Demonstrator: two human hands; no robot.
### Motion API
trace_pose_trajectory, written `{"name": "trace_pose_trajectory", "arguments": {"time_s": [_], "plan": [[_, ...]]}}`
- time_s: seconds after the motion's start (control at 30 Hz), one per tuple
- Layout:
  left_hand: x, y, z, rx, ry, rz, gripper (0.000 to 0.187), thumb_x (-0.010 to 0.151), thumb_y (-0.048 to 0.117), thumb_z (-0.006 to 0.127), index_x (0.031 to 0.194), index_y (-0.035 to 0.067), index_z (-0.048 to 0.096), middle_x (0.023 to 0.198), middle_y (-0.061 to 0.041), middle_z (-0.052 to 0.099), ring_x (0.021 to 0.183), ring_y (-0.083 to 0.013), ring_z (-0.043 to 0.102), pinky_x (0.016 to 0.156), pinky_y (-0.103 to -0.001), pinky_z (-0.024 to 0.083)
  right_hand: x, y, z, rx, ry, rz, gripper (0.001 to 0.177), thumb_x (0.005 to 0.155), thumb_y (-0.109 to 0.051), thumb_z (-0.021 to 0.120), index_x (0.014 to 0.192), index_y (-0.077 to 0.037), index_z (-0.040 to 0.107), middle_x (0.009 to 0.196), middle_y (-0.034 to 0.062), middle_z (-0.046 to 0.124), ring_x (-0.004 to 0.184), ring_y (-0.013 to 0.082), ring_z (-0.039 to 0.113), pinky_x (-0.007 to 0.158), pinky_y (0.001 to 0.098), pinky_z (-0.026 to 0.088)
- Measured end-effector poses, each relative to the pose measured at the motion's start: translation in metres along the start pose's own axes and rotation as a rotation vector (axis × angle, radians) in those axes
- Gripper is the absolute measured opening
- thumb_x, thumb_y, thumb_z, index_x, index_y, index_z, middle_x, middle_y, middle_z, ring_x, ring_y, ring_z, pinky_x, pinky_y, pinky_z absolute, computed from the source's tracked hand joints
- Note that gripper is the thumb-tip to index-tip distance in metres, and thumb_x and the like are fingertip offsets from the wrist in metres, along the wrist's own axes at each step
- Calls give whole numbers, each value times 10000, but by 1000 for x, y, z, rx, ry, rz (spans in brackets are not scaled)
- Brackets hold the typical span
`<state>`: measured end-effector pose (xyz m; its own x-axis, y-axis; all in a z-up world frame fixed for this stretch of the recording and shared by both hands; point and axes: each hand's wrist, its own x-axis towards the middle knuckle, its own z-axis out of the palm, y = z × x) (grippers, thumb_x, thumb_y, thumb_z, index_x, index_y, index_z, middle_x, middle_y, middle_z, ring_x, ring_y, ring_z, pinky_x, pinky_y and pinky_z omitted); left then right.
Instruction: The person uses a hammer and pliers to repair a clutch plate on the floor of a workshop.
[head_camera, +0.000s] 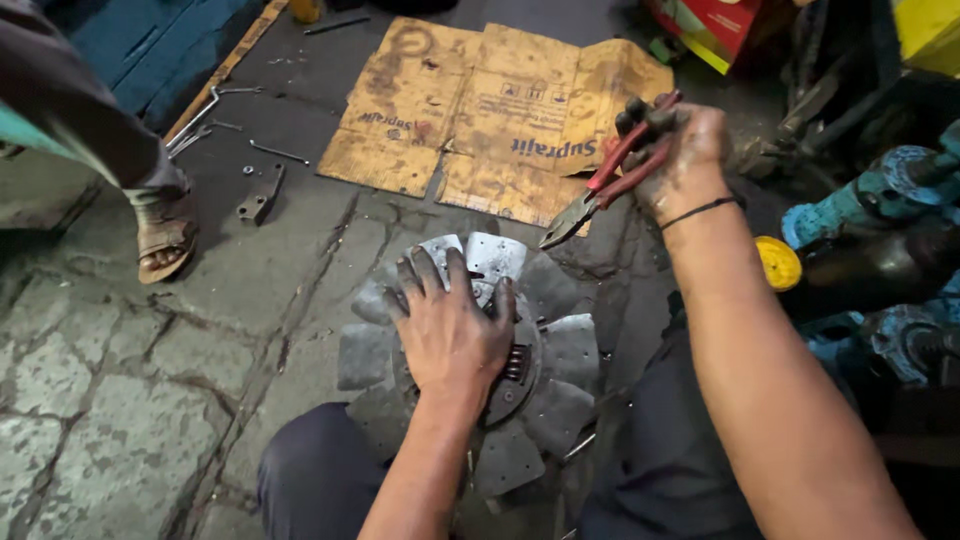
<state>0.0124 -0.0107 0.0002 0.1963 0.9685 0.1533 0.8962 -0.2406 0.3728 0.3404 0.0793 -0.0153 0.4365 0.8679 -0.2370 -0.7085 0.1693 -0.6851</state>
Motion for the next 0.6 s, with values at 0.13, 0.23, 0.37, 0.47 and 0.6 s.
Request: {"name": "trace_pose_trajectory", "arguments": {"time_s": [0.13,0.23,0.37,0.47,0.6], "plan": [[2,1,-3,-12,-7,-4,765,893,572,592,1433,36,511,1523,-297,388,1451,-468,300,1165,-615,207,8,8,16,42,-58,61,318,807,-202,492,1044,-5,566,972,199,677,873,349,636,710,451,503],[2,1,-3,-23,-5,2,782,884,570,596,1433,22,498,1525,-299,381,1444,-464,296,1168,-616,194,-2,14,39,92,-151,106,363,765,-90,479,1083,63,564,964,223,639,934,406,656,904,531,583],[6,0,-5,-6,-40,5,789,891,562,594,1440,8,473,1522,-305,367,1450,-455,275,1170,-619,169,5,20,53,-119,-6,189,259,798,-66,462,1027,3,560,936,196,610,904,381,649,993,666,513],[4,0,-5,-39,-51,-5,792,873,560,599,1438,17,480,1528,-303,364,1453,-457,270,1164,-620,166,24,32,45,-130,23,199,145,833,-101,485,926,-13,552,905,188,547,831,366,591,949,772,477],[5,-4,-5,-88,-37,9,787,885,554,596,1434,1,485,1533,-316,361,1453,-475,268,1142,-619,183,43,36,39,-100,93,151,135,813,-159,480,825,-46,553,882,201,518,778,405,570,909,841,467]]}}
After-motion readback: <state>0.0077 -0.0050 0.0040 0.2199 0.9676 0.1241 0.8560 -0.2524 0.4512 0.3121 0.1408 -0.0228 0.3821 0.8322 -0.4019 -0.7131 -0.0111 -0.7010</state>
